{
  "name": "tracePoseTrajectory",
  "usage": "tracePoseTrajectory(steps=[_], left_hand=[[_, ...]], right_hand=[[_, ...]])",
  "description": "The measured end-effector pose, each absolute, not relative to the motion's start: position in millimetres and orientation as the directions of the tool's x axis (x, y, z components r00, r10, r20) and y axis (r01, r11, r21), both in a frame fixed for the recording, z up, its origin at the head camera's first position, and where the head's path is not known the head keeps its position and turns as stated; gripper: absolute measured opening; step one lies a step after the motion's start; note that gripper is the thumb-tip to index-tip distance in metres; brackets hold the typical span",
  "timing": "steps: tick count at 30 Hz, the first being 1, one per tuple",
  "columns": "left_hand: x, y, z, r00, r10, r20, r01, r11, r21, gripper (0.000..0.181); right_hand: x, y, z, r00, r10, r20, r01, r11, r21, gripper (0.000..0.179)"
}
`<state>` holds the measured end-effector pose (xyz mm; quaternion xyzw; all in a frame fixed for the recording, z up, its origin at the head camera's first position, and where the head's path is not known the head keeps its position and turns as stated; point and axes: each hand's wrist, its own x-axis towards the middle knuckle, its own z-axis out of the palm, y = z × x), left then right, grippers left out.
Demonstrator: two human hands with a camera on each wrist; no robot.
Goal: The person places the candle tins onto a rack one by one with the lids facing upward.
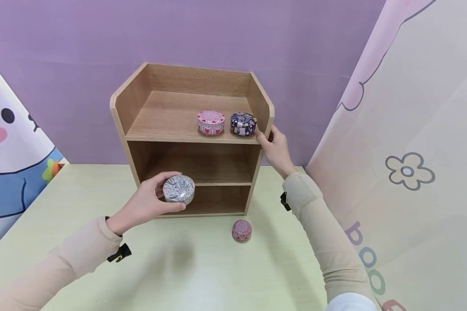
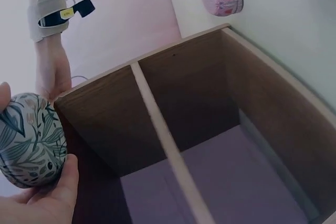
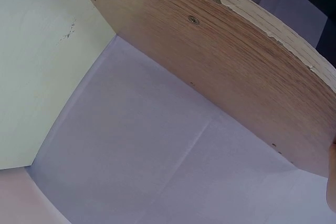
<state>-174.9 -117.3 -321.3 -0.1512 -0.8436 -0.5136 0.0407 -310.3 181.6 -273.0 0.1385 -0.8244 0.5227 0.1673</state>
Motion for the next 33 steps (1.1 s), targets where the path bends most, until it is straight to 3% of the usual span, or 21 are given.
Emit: tracePoseTrajectory(steps=[33], left_hand=[[-202.0,-119.4,-249.1,-0.951,0.133,0.28,0.31,0.394,0.865,0.071]], right_hand=[[-307.1,182.0,-270.9,-0.916,-0.063,0.396,-0.382,0.438,-0.814,0.04]])
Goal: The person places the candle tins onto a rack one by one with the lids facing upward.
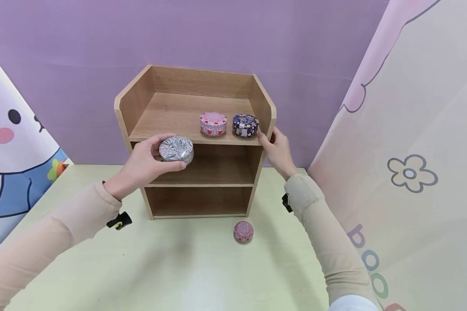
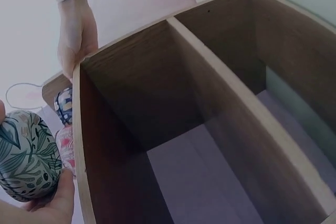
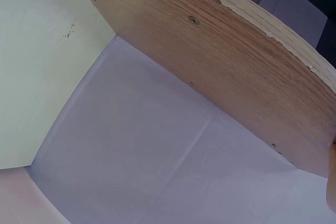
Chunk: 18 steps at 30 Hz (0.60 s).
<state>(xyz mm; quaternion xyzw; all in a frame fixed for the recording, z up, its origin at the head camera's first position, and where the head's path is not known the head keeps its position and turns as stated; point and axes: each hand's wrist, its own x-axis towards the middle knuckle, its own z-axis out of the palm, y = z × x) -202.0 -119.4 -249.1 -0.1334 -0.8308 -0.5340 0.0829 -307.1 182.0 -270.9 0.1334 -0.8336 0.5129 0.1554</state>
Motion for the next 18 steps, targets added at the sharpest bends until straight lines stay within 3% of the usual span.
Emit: tracePoseTrajectory(steps=[18], left_hand=[[-232.5,-125.1,-221.9,-0.964,0.058,0.259,0.259,0.42,0.869,0.073]], right_hand=[[-309.8,181.9,-271.2,-0.914,-0.052,0.403,-0.385,0.426,-0.819,0.037]])
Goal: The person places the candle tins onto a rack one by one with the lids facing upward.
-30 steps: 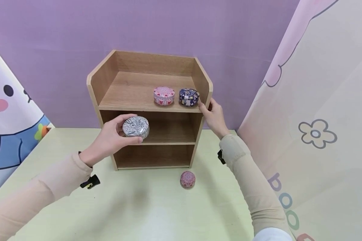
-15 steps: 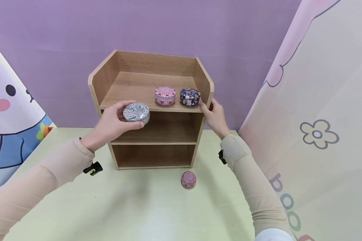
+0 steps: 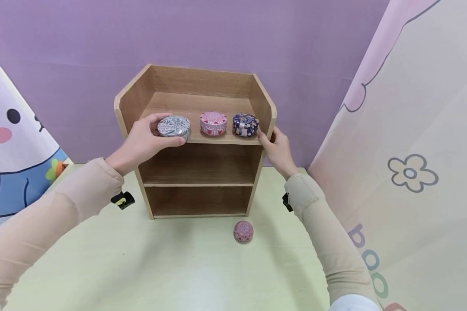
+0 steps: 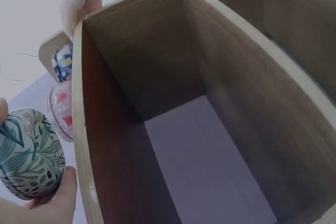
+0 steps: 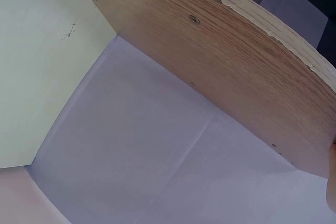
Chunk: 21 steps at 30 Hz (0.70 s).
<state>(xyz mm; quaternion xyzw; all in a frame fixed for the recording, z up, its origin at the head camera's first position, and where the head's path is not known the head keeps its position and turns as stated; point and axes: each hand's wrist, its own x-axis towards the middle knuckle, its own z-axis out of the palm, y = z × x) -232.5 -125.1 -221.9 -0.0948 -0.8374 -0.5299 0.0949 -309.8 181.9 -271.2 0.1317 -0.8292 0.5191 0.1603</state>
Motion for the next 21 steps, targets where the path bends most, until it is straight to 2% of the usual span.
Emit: tracePoseTrajectory(steps=[8,21], left_hand=[[-248.9,-127.6,-211.3,-0.975,0.03,0.219,0.207,0.466,0.86,0.077],[-267.3,-125.1,-202.4,-0.986,0.025,0.164,0.145,0.61,0.779,0.08]], right_hand=[[-311.0,183.4,-271.9,-0.903,-0.059,0.425,-0.408,0.423,-0.809,0.036],[-308.6,186.3,-272.7,-0.899,-0.059,0.433,-0.415,0.43,-0.802,0.035]])
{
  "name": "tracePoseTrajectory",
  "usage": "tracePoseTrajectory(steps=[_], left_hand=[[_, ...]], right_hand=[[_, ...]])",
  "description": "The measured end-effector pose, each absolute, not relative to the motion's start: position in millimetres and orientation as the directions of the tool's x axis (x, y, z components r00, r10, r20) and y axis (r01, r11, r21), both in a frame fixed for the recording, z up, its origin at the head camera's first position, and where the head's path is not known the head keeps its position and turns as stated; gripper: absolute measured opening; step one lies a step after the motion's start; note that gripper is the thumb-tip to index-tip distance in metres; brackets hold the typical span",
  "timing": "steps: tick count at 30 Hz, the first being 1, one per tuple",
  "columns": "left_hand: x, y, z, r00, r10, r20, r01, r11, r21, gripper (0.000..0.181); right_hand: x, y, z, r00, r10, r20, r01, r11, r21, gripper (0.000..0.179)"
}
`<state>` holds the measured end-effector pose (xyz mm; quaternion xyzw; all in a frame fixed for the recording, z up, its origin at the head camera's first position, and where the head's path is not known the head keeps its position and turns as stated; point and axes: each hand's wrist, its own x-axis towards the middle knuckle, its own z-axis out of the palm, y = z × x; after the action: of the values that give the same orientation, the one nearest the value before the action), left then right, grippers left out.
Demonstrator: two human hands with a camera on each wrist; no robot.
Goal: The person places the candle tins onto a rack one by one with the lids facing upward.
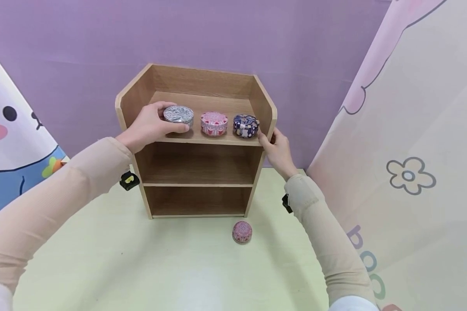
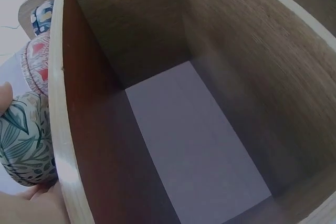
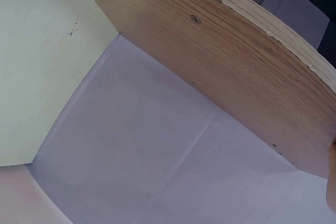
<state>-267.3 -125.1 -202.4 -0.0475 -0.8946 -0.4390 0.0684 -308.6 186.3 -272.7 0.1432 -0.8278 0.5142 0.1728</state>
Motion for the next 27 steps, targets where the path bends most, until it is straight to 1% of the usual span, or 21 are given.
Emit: tracePoseTrajectory(steps=[8,16,23,27], left_hand=[[-271.6,-124.2,-203.3,-0.988,0.049,0.15,0.149,0.602,0.784,0.079],[-276.0,-122.8,-204.6,-0.984,0.064,0.168,0.172,0.613,0.771,0.076],[-277.8,-120.7,-206.3,-0.978,0.079,0.193,0.2,0.62,0.759,0.078],[-277.3,-119.8,-206.9,-0.974,0.086,0.209,0.217,0.623,0.752,0.075]], right_hand=[[-307.9,185.7,-272.6,-0.898,-0.069,0.434,-0.42,0.427,-0.801,0.036],[-308.6,185.6,-271.0,-0.9,-0.071,0.431,-0.418,0.422,-0.804,0.037],[-286.3,174.7,-254.7,-0.905,-0.057,0.422,-0.405,0.424,-0.81,0.034],[-285.6,174.9,-254.1,-0.906,-0.055,0.421,-0.401,0.436,-0.806,0.034]])
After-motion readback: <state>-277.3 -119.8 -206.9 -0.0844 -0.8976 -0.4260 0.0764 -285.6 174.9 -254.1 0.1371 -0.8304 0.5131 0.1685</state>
